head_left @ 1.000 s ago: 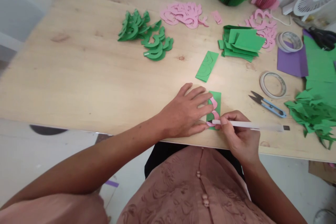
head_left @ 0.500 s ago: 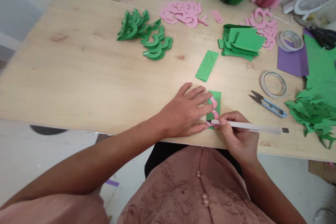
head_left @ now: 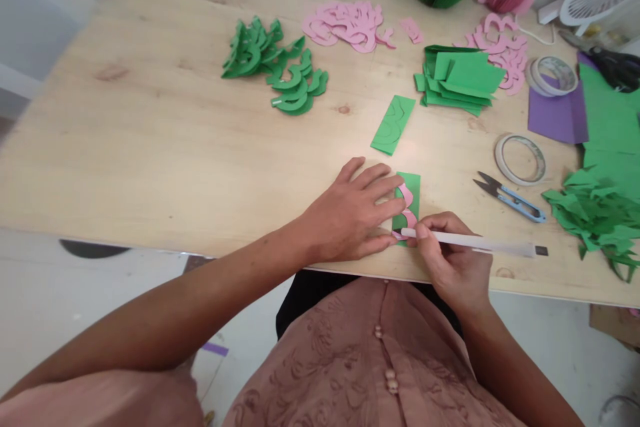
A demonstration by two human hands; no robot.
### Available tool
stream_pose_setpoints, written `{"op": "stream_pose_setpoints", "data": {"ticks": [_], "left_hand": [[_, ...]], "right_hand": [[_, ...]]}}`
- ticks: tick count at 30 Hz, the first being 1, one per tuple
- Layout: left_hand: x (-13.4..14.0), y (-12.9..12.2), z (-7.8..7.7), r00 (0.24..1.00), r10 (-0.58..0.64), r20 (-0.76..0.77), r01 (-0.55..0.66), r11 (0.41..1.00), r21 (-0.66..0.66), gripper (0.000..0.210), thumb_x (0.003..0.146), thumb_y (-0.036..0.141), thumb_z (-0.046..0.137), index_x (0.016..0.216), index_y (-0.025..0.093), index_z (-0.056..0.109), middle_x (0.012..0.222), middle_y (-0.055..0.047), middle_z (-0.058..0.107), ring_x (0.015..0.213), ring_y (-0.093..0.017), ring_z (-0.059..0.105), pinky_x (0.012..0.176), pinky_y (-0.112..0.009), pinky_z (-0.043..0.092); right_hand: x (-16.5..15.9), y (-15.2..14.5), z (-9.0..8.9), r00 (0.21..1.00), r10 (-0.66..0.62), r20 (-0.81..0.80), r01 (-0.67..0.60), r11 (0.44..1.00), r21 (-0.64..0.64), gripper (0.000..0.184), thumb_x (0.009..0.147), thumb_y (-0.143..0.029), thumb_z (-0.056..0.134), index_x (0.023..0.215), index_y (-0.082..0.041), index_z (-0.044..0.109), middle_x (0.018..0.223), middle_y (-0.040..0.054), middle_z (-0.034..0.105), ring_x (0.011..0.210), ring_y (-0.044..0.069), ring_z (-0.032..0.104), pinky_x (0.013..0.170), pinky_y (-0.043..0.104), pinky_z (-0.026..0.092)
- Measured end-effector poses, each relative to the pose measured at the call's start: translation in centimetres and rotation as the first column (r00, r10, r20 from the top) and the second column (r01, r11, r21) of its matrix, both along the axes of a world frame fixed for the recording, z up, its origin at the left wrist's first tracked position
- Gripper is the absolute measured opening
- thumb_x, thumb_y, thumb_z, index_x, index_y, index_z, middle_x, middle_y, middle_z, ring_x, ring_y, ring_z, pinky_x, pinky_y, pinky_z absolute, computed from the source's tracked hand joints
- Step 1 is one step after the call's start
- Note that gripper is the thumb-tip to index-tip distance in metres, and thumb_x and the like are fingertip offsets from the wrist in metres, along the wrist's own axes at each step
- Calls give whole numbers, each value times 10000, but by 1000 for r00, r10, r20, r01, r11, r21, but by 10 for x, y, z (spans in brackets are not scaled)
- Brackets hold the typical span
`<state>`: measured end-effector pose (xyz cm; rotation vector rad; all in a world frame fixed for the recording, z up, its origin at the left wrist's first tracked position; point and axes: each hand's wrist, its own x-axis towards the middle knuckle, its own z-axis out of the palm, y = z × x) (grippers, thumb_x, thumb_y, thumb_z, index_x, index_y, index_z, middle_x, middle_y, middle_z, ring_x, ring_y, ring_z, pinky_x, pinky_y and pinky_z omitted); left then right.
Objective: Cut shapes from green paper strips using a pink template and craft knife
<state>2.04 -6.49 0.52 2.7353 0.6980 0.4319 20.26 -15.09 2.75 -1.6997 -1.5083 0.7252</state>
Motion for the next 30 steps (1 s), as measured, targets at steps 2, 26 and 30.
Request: {"op": "stream_pose_setpoints", "data": {"ticks": [2, 26, 30], "left_hand": [[0, 0, 0, 1000, 0, 2, 0, 1000, 0, 413, 907, 422, 593, 1253, 198, 572, 1428, -113, 509, 1351, -335, 379, 1136, -560, 245], [0, 0, 0, 1000, 0, -6, 0, 1000, -3, 410, 902, 426, 597, 1246, 204, 575, 1434, -113, 504, 1352, -335, 380, 1134, -560, 250], [0, 0, -1, 1000, 5, -2, -5, 1000, 1, 423, 900, 434, 604, 1253, 204, 573, 1436, -113, 503, 1352, -332, 378, 1140, -558, 243]], "right_hand": [[1, -1, 0, 1000, -6, 7, 6, 1000, 0, 170, 904, -310, 605, 763, -215, 618, 651, -15, 646, 550, 125, 552, 490, 241, 408], [0, -2, -2, 996, -82, -34, 83, 996, 33, 212, 891, -358, 615, 735, -216, 629, 630, -4, 643, 554, 134, 562, 480, 243, 415], [-1, -1, 0, 998, -54, -27, 54, 998, 12, 210, 898, -352, 607, 743, -214, 631, 645, 5, 653, 571, 140, 573, 495, 249, 432]]}}
